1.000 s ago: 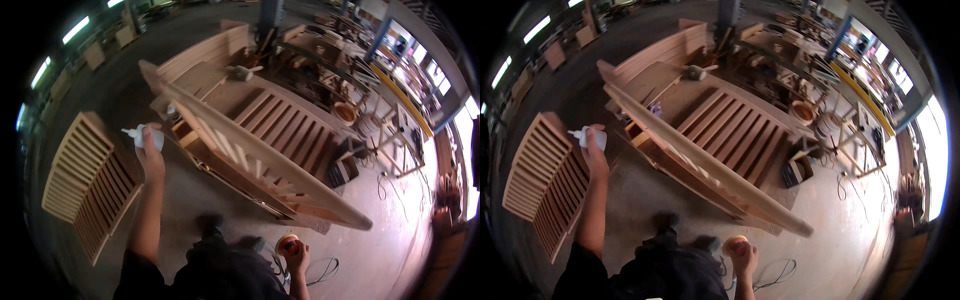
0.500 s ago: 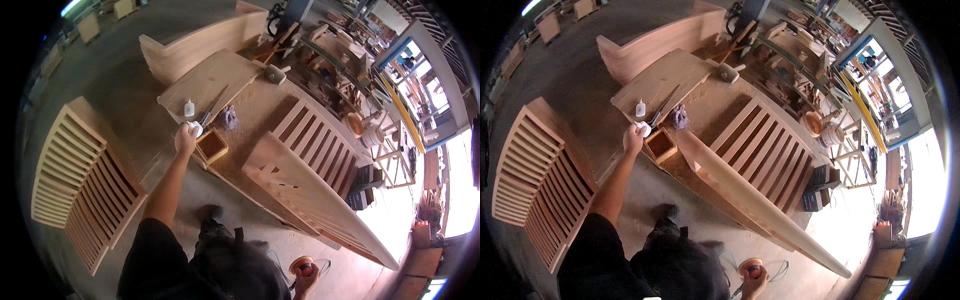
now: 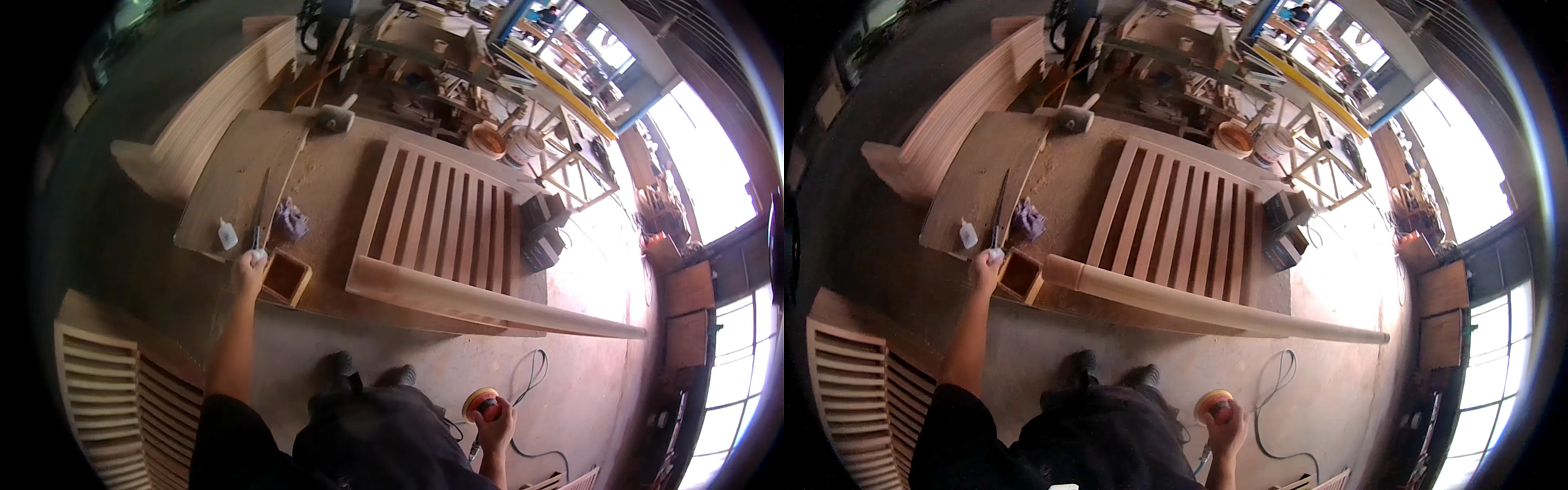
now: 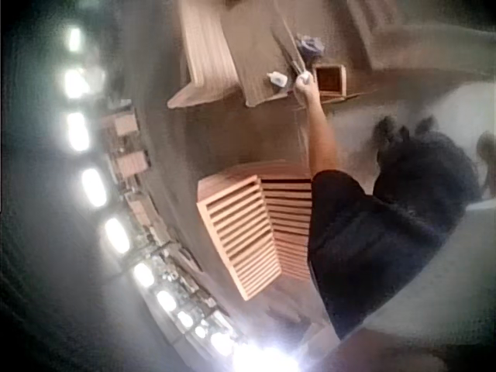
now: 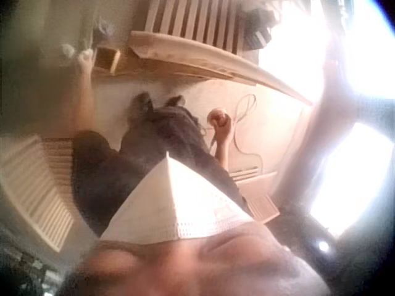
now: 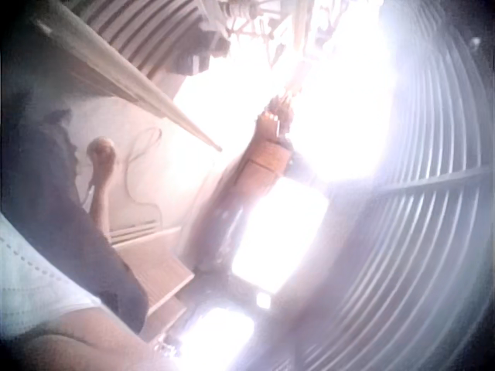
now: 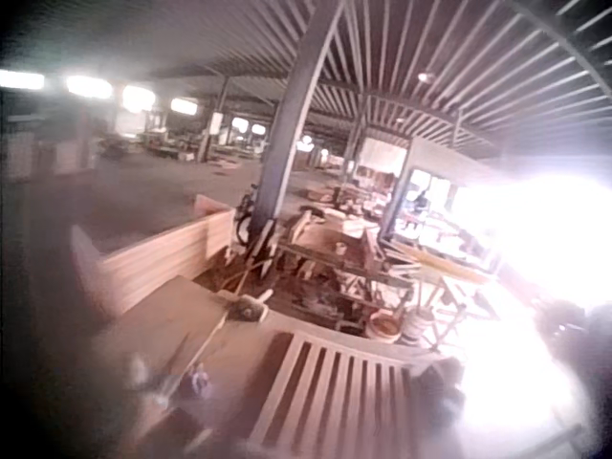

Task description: The person sands a wooden chair frame with a handheld rotary sander, focusing on edges and slats. They reposition the chair multiple times to access different sides and then apply a liquid from a small bottle to the sanded surfaces while continuing to sand.

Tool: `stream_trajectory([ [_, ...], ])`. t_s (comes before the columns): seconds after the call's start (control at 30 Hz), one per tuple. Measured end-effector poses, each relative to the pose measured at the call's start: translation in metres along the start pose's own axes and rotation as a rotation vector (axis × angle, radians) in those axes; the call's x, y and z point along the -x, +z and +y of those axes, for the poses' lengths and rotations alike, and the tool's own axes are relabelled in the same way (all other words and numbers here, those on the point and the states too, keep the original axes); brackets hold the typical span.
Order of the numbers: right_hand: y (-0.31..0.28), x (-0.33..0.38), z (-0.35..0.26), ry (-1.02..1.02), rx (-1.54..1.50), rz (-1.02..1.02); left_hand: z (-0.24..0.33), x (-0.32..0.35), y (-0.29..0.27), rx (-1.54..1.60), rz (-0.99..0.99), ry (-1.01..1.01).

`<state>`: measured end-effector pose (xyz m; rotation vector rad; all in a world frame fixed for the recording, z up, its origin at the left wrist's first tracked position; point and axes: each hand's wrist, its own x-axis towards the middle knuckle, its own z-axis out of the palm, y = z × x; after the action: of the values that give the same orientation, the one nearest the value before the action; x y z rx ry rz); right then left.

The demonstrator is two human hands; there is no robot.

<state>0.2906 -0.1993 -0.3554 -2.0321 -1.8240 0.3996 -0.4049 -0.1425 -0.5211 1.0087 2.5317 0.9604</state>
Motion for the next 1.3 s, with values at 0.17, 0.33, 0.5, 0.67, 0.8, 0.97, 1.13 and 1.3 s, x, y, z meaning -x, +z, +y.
stream_trajectory([
  [0.17,0.005,0.002,0.014,0.162,-0.081,0.068,0.005,0.008,0.005,-0.018,0.267,0.011],
  [0.33,-0.006,-0.023,0.049,0.417,-0.404,0.234,0.154,0.022,-0.087,0.328,0.492,0.175],
  [0.5,-0.034,-0.054,0.073,0.419,-0.502,0.396,0.369,0.130,-0.184,0.474,0.454,0.988],
  [0.67,-0.074,-0.081,0.092,0.382,-0.870,0.448,0.550,0.252,-0.121,0.234,-0.182,1.288],
  [0.8,-0.092,-0.090,0.130,0.314,-0.948,0.501,0.654,0.303,-0.044,0.077,-0.471,1.387],
  [0.97,-0.114,-0.115,0.140,0.227,-1.052,0.524,0.698,0.339,0.004,-0.059,-0.520,1.282],
  [1.13,-0.127,-0.150,0.116,-0.065,-0.830,0.703,0.717,0.350,0.020,-0.087,-0.536,1.225],
  [1.3,-0.130,-0.178,0.081,-0.449,-0.700,0.854,0.713,0.347,0.017,-0.146,-0.517,1.185],
])
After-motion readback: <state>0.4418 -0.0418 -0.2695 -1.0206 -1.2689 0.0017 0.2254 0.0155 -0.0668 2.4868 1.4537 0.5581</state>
